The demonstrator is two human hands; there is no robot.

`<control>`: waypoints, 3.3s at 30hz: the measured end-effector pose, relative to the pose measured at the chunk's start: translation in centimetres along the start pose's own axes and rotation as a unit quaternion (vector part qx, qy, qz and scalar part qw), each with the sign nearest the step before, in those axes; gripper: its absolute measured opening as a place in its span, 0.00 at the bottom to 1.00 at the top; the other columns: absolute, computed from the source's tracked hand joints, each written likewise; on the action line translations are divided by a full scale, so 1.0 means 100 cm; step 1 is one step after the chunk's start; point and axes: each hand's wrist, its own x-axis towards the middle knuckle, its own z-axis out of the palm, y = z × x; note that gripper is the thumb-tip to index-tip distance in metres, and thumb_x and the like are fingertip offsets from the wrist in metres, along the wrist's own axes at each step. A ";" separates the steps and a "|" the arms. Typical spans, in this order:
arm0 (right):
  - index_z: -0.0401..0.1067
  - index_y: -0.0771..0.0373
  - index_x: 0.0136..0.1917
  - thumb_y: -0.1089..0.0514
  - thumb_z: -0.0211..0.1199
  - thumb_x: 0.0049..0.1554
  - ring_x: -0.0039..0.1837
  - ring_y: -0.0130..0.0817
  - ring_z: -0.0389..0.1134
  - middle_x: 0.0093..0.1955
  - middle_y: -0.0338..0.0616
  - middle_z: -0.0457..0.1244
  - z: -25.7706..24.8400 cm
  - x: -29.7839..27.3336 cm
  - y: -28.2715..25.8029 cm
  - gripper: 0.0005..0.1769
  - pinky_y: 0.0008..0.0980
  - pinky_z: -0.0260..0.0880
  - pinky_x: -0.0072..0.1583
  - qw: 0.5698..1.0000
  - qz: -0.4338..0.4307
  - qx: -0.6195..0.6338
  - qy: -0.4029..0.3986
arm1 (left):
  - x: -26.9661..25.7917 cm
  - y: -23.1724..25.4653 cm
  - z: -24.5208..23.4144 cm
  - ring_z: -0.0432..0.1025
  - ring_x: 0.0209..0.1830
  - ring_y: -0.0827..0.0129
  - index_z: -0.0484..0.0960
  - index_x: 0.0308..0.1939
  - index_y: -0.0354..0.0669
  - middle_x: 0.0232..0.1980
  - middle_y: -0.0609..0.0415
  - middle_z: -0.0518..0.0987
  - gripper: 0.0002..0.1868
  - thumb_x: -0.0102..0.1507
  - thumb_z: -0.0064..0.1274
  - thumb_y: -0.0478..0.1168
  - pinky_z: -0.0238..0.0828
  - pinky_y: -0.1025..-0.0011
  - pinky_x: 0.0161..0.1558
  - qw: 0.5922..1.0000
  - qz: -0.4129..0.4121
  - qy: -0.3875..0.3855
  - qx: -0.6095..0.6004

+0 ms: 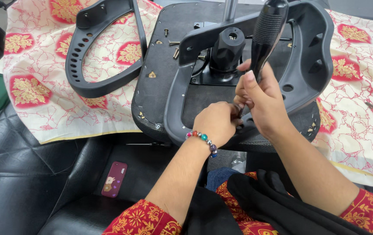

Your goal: The person uses a screwdriver to fasten screws into the underside of an office chair base, securing the plastic frame to the central column. The person repeatedly picks up screws and tightens them into place.

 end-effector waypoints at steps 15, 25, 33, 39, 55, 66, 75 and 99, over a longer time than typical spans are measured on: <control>0.68 0.65 0.62 0.55 0.60 0.69 0.52 0.24 0.65 0.51 0.40 0.63 -0.018 -0.004 -0.033 0.14 0.27 0.67 0.55 0.970 -0.071 -0.232 0.017 | -0.009 0.009 -0.006 0.82 0.39 0.64 0.87 0.37 0.48 0.38 0.57 0.86 0.07 0.58 0.60 0.43 0.77 0.65 0.42 0.995 -0.053 0.031 -0.081; 0.64 0.68 0.67 0.55 0.56 0.74 0.47 0.24 0.66 0.50 0.43 0.63 -0.023 -0.022 -0.020 0.15 0.25 0.70 0.54 0.968 -0.121 -0.209 0.073 | -0.005 0.004 -0.003 0.81 0.38 0.64 0.87 0.38 0.47 0.36 0.56 0.86 0.07 0.58 0.61 0.42 0.76 0.65 0.42 0.993 -0.038 0.028 -0.107; 0.61 0.65 0.66 0.52 0.53 0.79 0.46 0.27 0.65 0.50 0.43 0.61 -0.051 -0.020 -0.001 0.13 0.29 0.74 0.48 0.958 -0.174 -0.133 0.187 | -0.004 0.001 -0.005 0.81 0.36 0.62 0.87 0.33 0.47 0.34 0.55 0.85 0.06 0.56 0.62 0.42 0.76 0.64 0.42 0.994 -0.001 0.047 -0.104; 0.60 0.66 0.66 0.55 0.51 0.78 0.46 0.29 0.66 0.48 0.43 0.60 -0.066 -0.009 0.014 0.12 0.30 0.74 0.47 0.964 -0.154 -0.059 0.211 | 0.003 -0.001 0.001 0.79 0.40 0.58 0.84 0.33 0.46 0.39 0.54 0.83 0.06 0.60 0.58 0.42 0.73 0.59 0.43 0.998 0.017 0.028 -0.048; 0.60 0.65 0.62 0.54 0.49 0.78 0.41 0.33 0.66 0.47 0.49 0.63 -0.082 -0.002 0.030 0.11 0.33 0.72 0.45 0.970 -0.101 0.006 0.219 | 0.001 -0.001 0.014 0.78 0.40 0.51 0.77 0.42 0.41 0.40 0.48 0.81 0.08 0.61 0.54 0.38 0.74 0.54 0.39 0.990 0.105 0.063 0.070; 0.61 0.64 0.64 0.52 0.52 0.79 0.39 0.31 0.66 0.46 0.47 0.63 -0.080 0.001 0.030 0.12 0.34 0.72 0.46 0.968 -0.098 -0.009 0.229 | 0.006 0.007 0.008 0.81 0.34 0.55 0.79 0.35 0.42 0.35 0.49 0.83 0.03 0.57 0.56 0.34 0.77 0.60 0.35 0.973 0.150 0.066 0.161; 0.60 0.65 0.61 0.56 0.54 0.77 0.39 0.32 0.66 0.45 0.48 0.63 -0.071 0.002 0.025 0.10 0.33 0.73 0.44 0.967 -0.078 -0.019 0.242 | 0.007 0.007 0.012 0.81 0.35 0.55 0.80 0.38 0.42 0.35 0.49 0.84 0.04 0.63 0.50 0.37 0.77 0.58 0.36 0.987 0.072 0.089 0.109; 0.61 0.62 0.56 0.56 0.60 0.70 0.41 0.34 0.70 0.41 0.43 0.65 -0.056 0.054 0.031 0.10 0.33 0.74 0.46 0.961 -0.065 -0.013 0.267 | 0.065 -0.008 -0.023 0.72 0.47 0.59 0.78 0.40 0.45 0.43 0.58 0.77 0.01 0.68 0.54 0.35 0.72 0.64 0.50 0.871 0.139 0.470 -0.023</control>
